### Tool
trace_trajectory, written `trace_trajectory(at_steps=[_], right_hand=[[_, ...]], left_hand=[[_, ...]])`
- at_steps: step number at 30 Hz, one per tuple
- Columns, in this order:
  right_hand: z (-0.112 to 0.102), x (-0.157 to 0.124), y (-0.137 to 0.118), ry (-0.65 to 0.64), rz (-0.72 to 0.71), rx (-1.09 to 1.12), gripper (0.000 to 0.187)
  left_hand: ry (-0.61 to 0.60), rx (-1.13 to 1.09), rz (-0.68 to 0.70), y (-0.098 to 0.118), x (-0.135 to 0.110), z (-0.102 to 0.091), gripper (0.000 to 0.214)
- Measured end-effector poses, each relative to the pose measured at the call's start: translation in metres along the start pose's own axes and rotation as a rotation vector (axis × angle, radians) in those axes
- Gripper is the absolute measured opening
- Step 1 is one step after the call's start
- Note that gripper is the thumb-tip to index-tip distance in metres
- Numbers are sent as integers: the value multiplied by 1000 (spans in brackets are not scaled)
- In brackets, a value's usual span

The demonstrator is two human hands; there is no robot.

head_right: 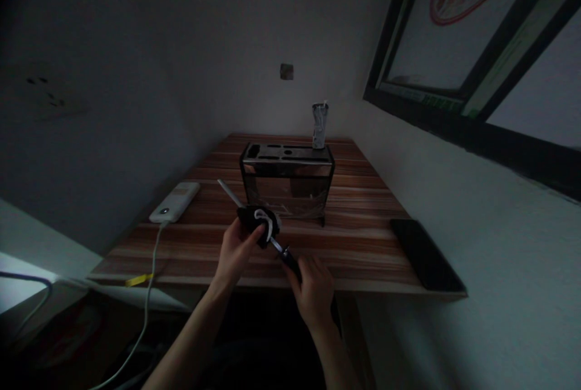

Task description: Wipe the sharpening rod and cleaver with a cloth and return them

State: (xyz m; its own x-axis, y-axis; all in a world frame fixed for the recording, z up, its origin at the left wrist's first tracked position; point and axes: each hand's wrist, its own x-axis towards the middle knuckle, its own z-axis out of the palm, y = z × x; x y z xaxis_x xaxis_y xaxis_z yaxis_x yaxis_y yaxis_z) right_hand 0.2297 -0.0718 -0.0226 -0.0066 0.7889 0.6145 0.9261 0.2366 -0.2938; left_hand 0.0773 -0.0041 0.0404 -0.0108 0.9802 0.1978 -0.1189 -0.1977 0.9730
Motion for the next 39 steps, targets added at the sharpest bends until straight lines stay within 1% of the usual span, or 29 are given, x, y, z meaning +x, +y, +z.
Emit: trace_trajectory(at_steps=[6,11,15,19,26,31,35,39], right_hand=[[-1,1,-2,-21,-4,-3,30],[-1,1,-2,15,-21,-4,30],[-1,1,-2,37,-33,-2,32],[0,-1,-2,19,-27,23,31],[2,-2,-2,52,-19,7,29],[2,-2,-3,56,-2,14,30],[2,-2,-4,46,17,27,29],[3,-2,-4,67,9,2,31]], left_hand=[[102,-11,66,8,21,-18,35],[175,-44,127,19,40,-31,36],[237,-33,178,28,53,-39,37],[304,-63,193,36,59,-43,37],[307,-103,193,35,60,-43,36],[300,-83,206,33,55,-41,33],[267,-57,157,27,45,-35,34],[207,-78,95,20,33,-23,34]])
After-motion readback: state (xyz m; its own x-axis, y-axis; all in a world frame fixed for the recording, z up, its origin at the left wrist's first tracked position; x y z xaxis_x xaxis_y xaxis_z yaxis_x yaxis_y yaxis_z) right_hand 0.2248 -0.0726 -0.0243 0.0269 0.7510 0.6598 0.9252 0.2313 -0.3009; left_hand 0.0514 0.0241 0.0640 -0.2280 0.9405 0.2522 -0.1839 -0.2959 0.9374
